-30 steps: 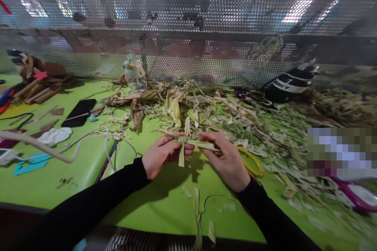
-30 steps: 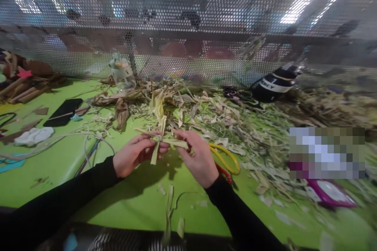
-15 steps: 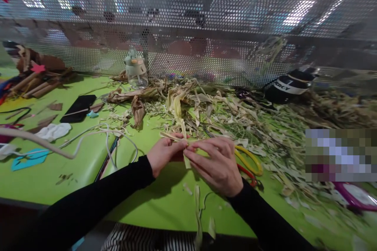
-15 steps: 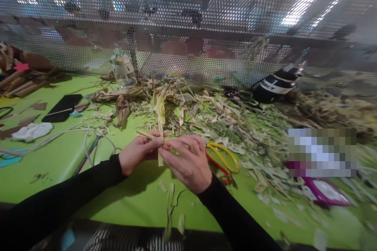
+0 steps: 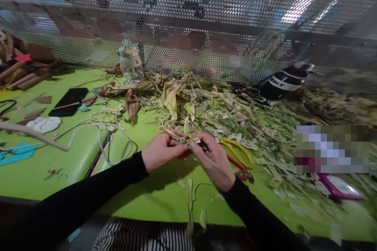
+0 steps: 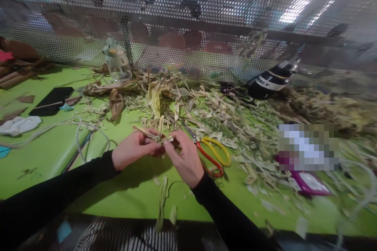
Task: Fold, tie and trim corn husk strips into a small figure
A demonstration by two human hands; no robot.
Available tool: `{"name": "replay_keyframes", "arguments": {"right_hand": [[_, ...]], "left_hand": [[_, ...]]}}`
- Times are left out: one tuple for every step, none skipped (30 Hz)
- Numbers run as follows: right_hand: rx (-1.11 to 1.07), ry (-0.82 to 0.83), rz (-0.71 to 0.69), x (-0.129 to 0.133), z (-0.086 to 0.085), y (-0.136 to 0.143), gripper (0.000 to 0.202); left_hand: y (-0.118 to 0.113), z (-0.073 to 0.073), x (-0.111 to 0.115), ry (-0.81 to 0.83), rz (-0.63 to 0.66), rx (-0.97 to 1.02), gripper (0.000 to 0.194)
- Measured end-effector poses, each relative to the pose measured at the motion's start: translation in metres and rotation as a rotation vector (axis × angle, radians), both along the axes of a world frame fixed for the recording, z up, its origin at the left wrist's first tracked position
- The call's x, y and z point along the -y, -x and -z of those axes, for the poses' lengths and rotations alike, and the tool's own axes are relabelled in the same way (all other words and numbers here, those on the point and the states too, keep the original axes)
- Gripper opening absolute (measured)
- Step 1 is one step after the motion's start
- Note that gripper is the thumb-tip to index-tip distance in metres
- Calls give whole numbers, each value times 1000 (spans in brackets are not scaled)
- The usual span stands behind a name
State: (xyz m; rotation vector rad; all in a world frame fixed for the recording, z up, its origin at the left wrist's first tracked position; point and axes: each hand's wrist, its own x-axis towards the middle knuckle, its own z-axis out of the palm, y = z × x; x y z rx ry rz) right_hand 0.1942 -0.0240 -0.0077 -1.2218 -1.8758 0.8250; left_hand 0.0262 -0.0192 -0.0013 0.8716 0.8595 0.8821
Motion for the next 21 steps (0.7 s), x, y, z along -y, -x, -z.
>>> {"name": "replay_keyframes", "arguments": {"right_hand": [[-34, 30, -2, 0, 1, 0, 15], [-75, 45, -1, 0, 2, 0, 16], [-112, 44, 7, 0, 3, 1, 18], [-133, 26, 23, 0, 3, 1, 21], [-130, -14, 44, 1, 2, 2, 23], [-100, -74, 66, 2, 1, 2, 22], [-48, -150, 72, 3, 0, 2, 20], [17, -232, 59, 3, -1, 2, 17], [84, -310, 26, 4, -3, 1, 13], [144, -378, -21, 4, -4, 0, 12], [190, -431, -72, 4, -5, 0, 13], [221, -467, -116, 3, -5, -1, 15], [238, -489, -143, 3, -6, -1, 16], [244, -497, -152, 2, -6, -2, 16], [241, -491, -153, 2, -6, -2, 16], [230, -473, -145, 2, -6, -2, 15], [212, -449, -132, 2, -7, -2, 13], [189, -418, -113, 2, -7, -1, 12], [161, -381, -88, 2, -7, -1, 14], [125, -342, -58, 2, -6, -1, 16], [88, -305, -26, 2, -6, -1, 19]], "left_hand": [[-1, 0, 0, 1, -30, -3, 41], [-2, 0, 0, 12, -62, 2, 40], [-3, 0, 0, 30, -88, 15, 38], [-4, -1, -1, 52, -112, 31, 36], [-4, -1, -2, 76, -130, 49, 32], [-3, -2, -3, 100, -142, 66, 28], [-3, -2, -4, 117, -149, 74, 24], [-2, -2, -5, 126, -153, 73, 20], [-1, -1, -6, 124, -148, 57, 16], [0, 0, -7, 110, -130, 25, 14], [1, 2, -8, 80, -103, -22, 12], [3, 4, -8, 28, -70, -83, 12], [3, 6, -8, -38, -33, -148, 12], [4, 8, -8, -110, 4, -204, 13], [5, 11, -8, -179, 39, -247, 14], [5, 13, -7, -238, 71, -275, 16], [5, 14, -5, -281, 101, -290, 18], [5, 15, -4, -309, 131, -293, 19], [5, 14, -2, -328, 156, -292, 20], [5, 14, -1, -344, 183, -295, 20], [4, 12, 0, -351, 211, -299, 21]]}}
